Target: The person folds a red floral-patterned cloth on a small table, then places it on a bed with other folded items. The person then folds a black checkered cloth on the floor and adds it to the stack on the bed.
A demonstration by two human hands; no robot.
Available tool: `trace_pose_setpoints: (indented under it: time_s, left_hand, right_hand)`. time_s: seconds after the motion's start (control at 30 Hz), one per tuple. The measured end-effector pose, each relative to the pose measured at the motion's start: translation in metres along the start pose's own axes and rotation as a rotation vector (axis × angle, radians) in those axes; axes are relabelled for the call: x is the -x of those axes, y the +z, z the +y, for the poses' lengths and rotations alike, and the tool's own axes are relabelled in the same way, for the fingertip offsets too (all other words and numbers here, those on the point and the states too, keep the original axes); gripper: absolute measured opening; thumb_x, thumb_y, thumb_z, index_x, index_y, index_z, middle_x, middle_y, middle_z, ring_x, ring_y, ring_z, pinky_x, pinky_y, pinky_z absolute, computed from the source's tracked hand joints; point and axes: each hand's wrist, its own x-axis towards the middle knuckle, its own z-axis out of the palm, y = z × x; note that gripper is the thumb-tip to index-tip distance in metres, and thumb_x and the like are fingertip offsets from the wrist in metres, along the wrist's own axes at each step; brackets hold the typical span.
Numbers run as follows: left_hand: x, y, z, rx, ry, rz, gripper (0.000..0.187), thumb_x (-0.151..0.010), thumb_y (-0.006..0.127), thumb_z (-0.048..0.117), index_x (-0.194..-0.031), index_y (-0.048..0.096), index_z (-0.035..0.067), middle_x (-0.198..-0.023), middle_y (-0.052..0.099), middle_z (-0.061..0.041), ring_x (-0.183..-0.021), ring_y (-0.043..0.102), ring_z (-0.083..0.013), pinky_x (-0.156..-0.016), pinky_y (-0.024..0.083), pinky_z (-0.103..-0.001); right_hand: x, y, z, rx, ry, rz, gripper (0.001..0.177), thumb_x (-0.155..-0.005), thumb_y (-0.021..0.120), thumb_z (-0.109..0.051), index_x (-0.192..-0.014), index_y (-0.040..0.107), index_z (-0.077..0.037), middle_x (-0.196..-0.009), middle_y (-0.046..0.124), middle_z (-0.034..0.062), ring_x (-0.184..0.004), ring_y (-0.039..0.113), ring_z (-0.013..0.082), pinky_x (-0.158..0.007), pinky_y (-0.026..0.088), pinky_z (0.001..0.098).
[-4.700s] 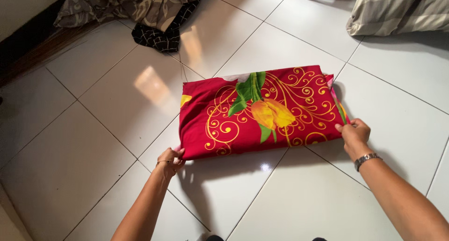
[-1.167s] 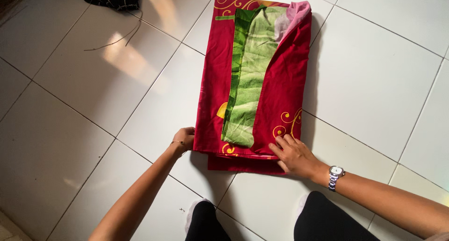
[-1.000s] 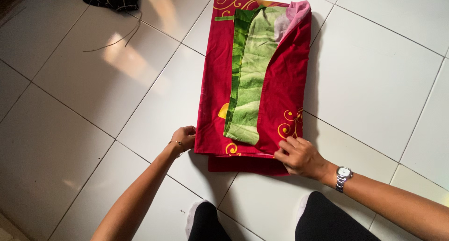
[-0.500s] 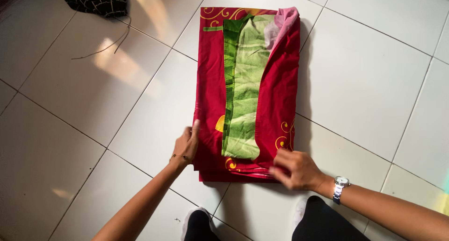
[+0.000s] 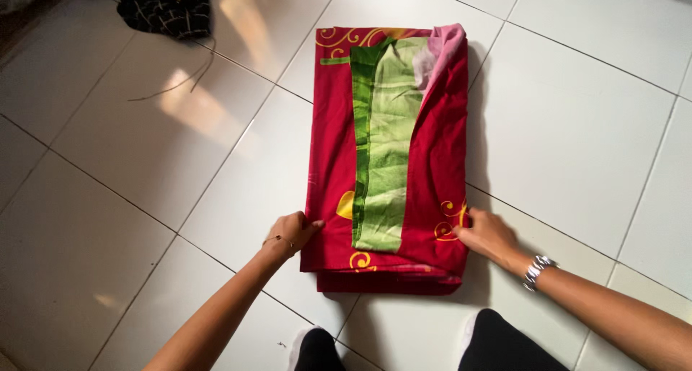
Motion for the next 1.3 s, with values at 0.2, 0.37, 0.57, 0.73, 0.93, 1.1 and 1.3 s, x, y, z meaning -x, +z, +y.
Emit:
trace_pose_setpoints:
  time_s: [0.2,0.37,0.57,0.73,0.93,1.1,1.3]
  left_hand:
    - [-0.009,-0.061,0.03,-0.349,0.509,0.598,0.069,-0.094,0.055,0.056,-0.147,0.047,0.013,-0.165,0.026,-0.006,-0.143,0.041,-0.0301,-0.115,0.032,-0.058]
    - [-0.06,-0.052,0.12,-0.598,0.859,0.314,0.064,-0.102,0.036,0.055,-0.16,0.022,0.03,-0.169,0.009,0.006,-0.156,0.009,-0.0282,-0.123,0.006,-0.059]
    - [-0.078,-0.015,0.089,-0.548,0.941,0.192,0.062,-0.104,0.025,0.053,-0.161,0.015,0.033,-0.17,0.01,0.006,-0.155,0.005,-0.0234,-0.124,0.001,-0.052]
    - [-0.083,-0.034,-0.007,-0.337,0.888,0.113,0.074,-0.094,0.041,0.008,-0.163,0.024,0.03,-0.173,0.018,0.008,-0.159,0.014,-0.0172,-0.127,0.014,-0.043]
    - [-0.061,-0.063,-0.01,-0.355,0.839,0.143,0.098,-0.072,0.06,-0.001,-0.158,0.027,0.032,-0.168,0.02,0.007,-0.155,0.013,-0.0212,-0.121,0.014,-0.055]
    - [-0.039,-0.073,0.02,-0.475,0.707,0.009,0.11,-0.061,0.063,0.001,-0.156,0.027,0.045,-0.168,0.016,0.011,-0.157,0.006,-0.0268,-0.122,0.008,-0.059]
    - [-0.037,-0.047,0.01,-0.438,0.862,0.242,0.091,-0.077,0.065,0.0,-0.152,0.039,0.044,-0.168,0.023,0.006,-0.155,0.015,-0.0251,-0.122,0.013,-0.059]
  right_hand:
    - [-0.018,-0.041,-0.005,0.3,-0.962,0.82,0.063,-0.095,0.058,-0.019,-0.153,0.039,-0.005,-0.16,0.037,0.0139,-0.153,0.032,0.029,-0.126,0.029,0.053]
    - [-0.082,-0.014,-0.035,0.299,-1.069,0.461,0.069,-0.097,0.054,-0.029,-0.158,0.026,-0.013,-0.166,0.028,0.0113,-0.153,0.02,0.028,-0.123,0.013,0.0533]
    - [-0.108,-0.014,-0.016,0.361,-1.012,0.221,0.066,-0.101,0.051,-0.033,-0.159,0.024,-0.018,-0.164,0.025,0.01,-0.151,0.022,0.0256,-0.123,0.016,0.0477]
    - [-0.09,-0.016,0.021,0.33,-1.145,0.313,0.083,-0.084,0.057,-0.001,-0.159,0.029,-0.025,-0.169,0.026,0.0072,-0.156,0.026,0.0244,-0.125,0.025,0.0425]
    - [-0.076,-0.031,0.041,0.508,-1.16,0.28,0.111,-0.06,0.069,0.003,-0.156,0.028,-0.036,-0.163,0.021,0.0051,-0.148,0.025,0.0248,-0.117,0.021,0.053]
    - [-0.076,-0.029,0.029,0.4,-1.175,0.208,0.118,-0.049,0.063,0.008,-0.151,0.03,-0.04,-0.166,0.016,0.0065,-0.153,0.02,0.0315,-0.119,0.021,0.0484]
    - [-0.068,-0.025,0.018,0.48,-1.246,0.401,0.097,-0.073,0.063,0.011,-0.147,0.041,-0.047,-0.167,0.017,0.0038,-0.15,0.026,0.0292,-0.12,0.024,0.0505]
